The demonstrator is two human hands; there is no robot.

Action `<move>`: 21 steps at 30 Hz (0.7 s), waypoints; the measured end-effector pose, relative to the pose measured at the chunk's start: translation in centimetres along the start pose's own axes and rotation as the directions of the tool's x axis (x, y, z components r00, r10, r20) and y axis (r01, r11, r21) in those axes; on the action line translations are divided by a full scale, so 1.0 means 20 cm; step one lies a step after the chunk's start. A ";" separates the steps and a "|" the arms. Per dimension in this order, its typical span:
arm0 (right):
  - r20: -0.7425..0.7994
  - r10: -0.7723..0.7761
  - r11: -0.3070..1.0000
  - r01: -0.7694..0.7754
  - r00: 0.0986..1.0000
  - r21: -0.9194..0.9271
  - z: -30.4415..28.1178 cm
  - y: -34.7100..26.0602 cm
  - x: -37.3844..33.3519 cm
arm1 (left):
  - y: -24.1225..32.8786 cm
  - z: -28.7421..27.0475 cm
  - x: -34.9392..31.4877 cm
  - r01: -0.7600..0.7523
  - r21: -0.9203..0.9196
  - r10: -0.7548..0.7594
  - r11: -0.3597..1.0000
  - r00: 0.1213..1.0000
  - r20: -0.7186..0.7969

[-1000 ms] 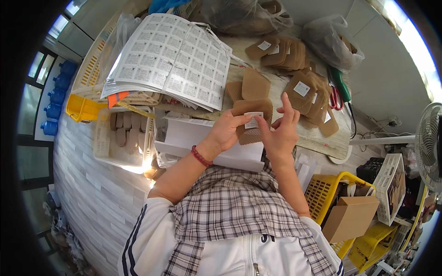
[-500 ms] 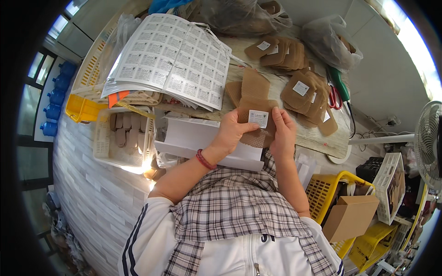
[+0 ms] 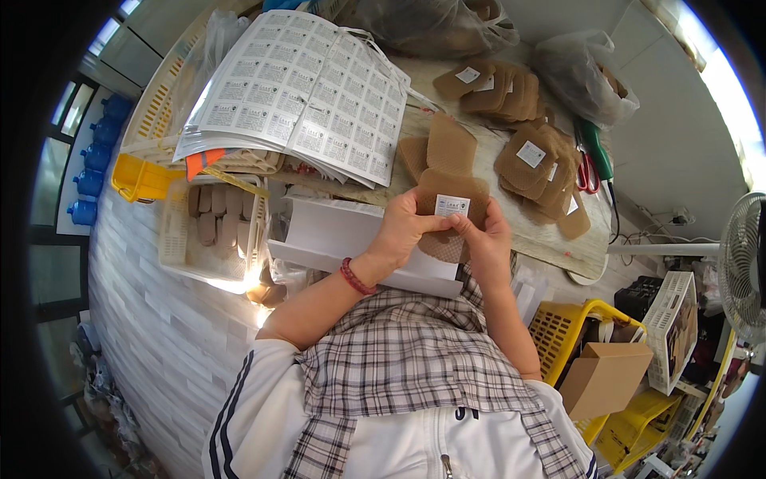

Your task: The person repeatedly peels small white labels from a sheet and affixes them to small brown paper pouches on a cluttered workbench. They handle the pouches one at a time, placing each labeled pouch into a plastic bag after application.

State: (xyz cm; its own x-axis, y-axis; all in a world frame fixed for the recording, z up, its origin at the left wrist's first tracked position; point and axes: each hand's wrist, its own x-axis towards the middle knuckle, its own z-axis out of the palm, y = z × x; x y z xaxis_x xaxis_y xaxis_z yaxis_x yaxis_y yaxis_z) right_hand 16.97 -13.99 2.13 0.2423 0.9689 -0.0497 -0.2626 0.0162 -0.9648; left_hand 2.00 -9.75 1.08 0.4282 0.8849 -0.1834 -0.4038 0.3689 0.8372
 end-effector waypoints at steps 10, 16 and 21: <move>-0.114 -0.644 0.447 0.251 0.757 -0.859 -0.43 -0.22 0.42 | 0.13 -0.37 -0.07 -0.314 0.940 0.327 0.137 0.910 0.256; 0.185 -0.403 0.521 0.391 0.896 -0.759 -0.18 -0.03 0.08 | 0.10 -0.38 -0.11 -0.342 0.933 0.269 0.110 0.914 0.303; 0.342 -0.203 0.329 0.393 0.918 -0.859 -0.09 0.11 -0.07 | 0.08 -0.36 -0.15 -0.353 0.925 0.210 0.137 0.923 0.322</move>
State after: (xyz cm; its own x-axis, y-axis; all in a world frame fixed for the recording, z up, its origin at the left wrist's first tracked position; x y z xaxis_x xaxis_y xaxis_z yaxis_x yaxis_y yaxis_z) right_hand 17.71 -15.69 -0.30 -0.0438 0.9702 0.2384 0.8108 0.1740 -0.5589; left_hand -5.75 -9.66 -0.73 0.5704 0.8031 0.1723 0.5417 -0.5255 0.6560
